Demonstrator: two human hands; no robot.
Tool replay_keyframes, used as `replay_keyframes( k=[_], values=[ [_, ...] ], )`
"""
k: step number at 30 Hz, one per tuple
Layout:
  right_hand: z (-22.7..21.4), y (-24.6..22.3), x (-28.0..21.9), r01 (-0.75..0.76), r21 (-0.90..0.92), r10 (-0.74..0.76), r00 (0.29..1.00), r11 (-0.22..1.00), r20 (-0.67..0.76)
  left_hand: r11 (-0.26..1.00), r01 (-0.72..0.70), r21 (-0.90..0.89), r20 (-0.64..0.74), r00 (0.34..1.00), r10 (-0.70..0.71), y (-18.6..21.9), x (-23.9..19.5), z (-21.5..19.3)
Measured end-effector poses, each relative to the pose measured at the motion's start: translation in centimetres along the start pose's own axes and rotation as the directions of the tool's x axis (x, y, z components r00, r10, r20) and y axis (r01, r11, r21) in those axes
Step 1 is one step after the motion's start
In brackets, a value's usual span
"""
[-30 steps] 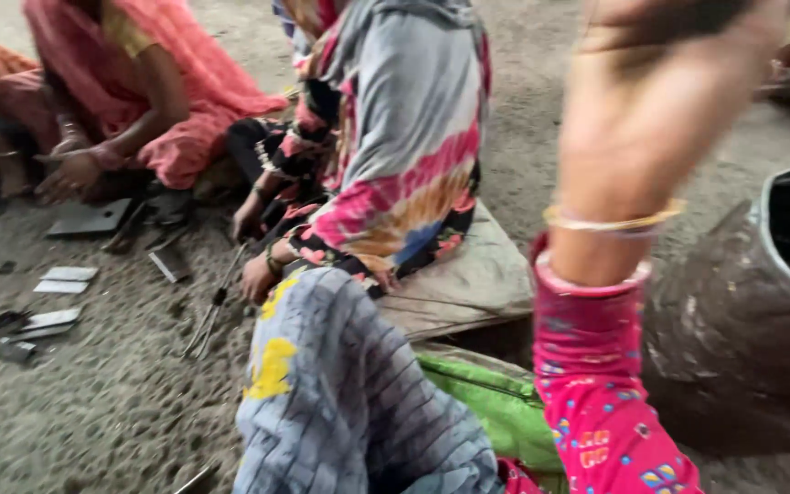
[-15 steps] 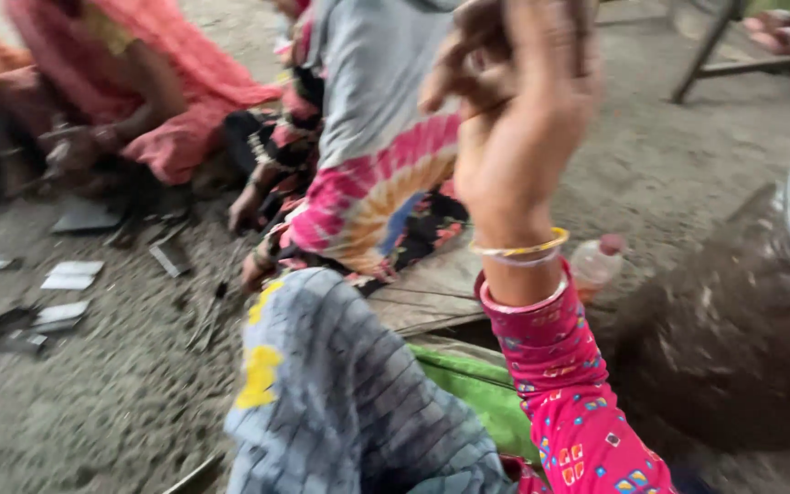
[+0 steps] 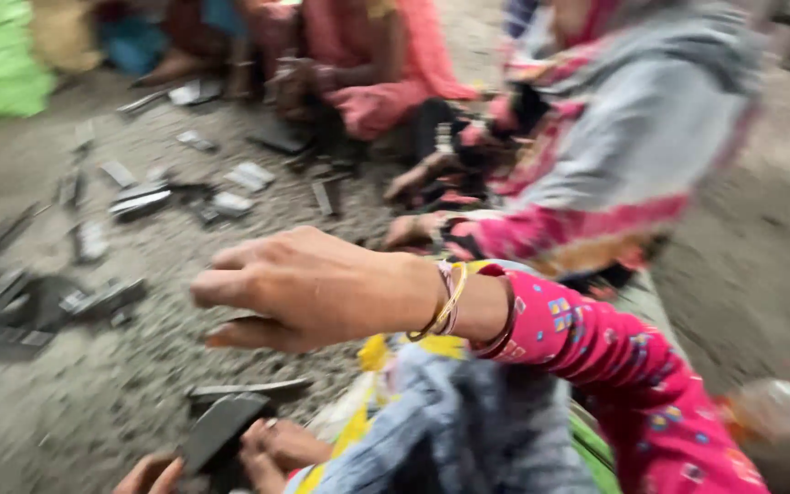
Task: The person picks up two metal hinge pieces and a pin from the floor, aligns them, and hammers the pin through to assemble the hinge.
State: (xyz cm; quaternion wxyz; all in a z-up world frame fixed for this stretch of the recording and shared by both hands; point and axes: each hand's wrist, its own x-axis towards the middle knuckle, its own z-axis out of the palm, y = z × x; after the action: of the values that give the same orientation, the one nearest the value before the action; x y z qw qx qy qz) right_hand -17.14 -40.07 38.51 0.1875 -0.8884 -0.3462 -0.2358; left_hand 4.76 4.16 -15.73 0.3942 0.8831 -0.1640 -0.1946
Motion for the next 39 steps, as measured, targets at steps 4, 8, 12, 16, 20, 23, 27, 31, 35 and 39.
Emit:
replay_keyframes(
  k=[4, 8, 12, 16, 20, 23, 27, 31, 35, 39],
  values=[
    [7.3, 3.4, 3.5, 0.03, -0.08, -0.002, 0.944, 0.996, 0.331, 0.999, 0.051, 0.018, -0.068, 0.996, -0.05, 18.7, -7.4, -2.7],
    [17.3, 7.8, 3.2, 0.186, -0.007, -0.171, 0.913, 0.982, 0.37, 0.996, -0.085, 0.002, -0.114, 0.99, 0.085, 19.0, -7.9, -2.0],
    [26.5, 9.4, 1.3, 0.102, -0.088, -0.022, 0.767, 0.991, 0.642, 0.989, -0.026, 0.142, -0.1, 0.994, 0.041, 20.5, -8.2, -2.0],
    [33.8, 9.5, -1.8, 0.17, 0.106, -0.199, 0.753, 0.98, 0.628, 0.972, -0.091, 0.216, -0.113, 0.987, 0.118, 19.9, -7.9, -1.7],
    [37.4, 7.5, -1.6, 0.212, 0.04, -0.172, 0.655, 0.977, 0.736, 0.956, -0.029, 0.291, -0.135, 0.988, 0.071, 20.3, -8.3, -2.1],
    [38.4, 7.3, -1.2, 0.206, 0.111, -0.227, 0.718, 0.972, 0.658, 0.932, 0.045, 0.36, -0.126, 0.992, 0.001, 21.0, -8.7, -2.6],
    [39.7, 8.8, -1.4, 0.16, 0.14, -0.212, 0.754, 0.977, 0.622, 0.904, 0.073, 0.421, -0.091, 0.995, -0.038, 21.2, -8.5, -3.1],
    [40.7, 9.6, -1.6, 0.12, 0.154, -0.189, 0.778, 0.981, 0.599, 0.888, 0.038, 0.458, -0.071, 0.997, -0.006, 20.0, -8.1, -2.8],
    [41.2, 9.8, -2.3, 0.051, 0.172, -0.144, 0.799, 0.984, 0.584, 0.887, -0.001, 0.462, -0.036, 0.999, 0.02, 21.3, -9.1, -3.6],
    [41.7, 9.6, -2.1, 0.051, 0.145, -0.121, 0.84, 0.988, 0.53, 0.874, 0.013, 0.486, 0.004, 1.0, -0.017, 21.2, -9.3, -3.9]
  ],
)
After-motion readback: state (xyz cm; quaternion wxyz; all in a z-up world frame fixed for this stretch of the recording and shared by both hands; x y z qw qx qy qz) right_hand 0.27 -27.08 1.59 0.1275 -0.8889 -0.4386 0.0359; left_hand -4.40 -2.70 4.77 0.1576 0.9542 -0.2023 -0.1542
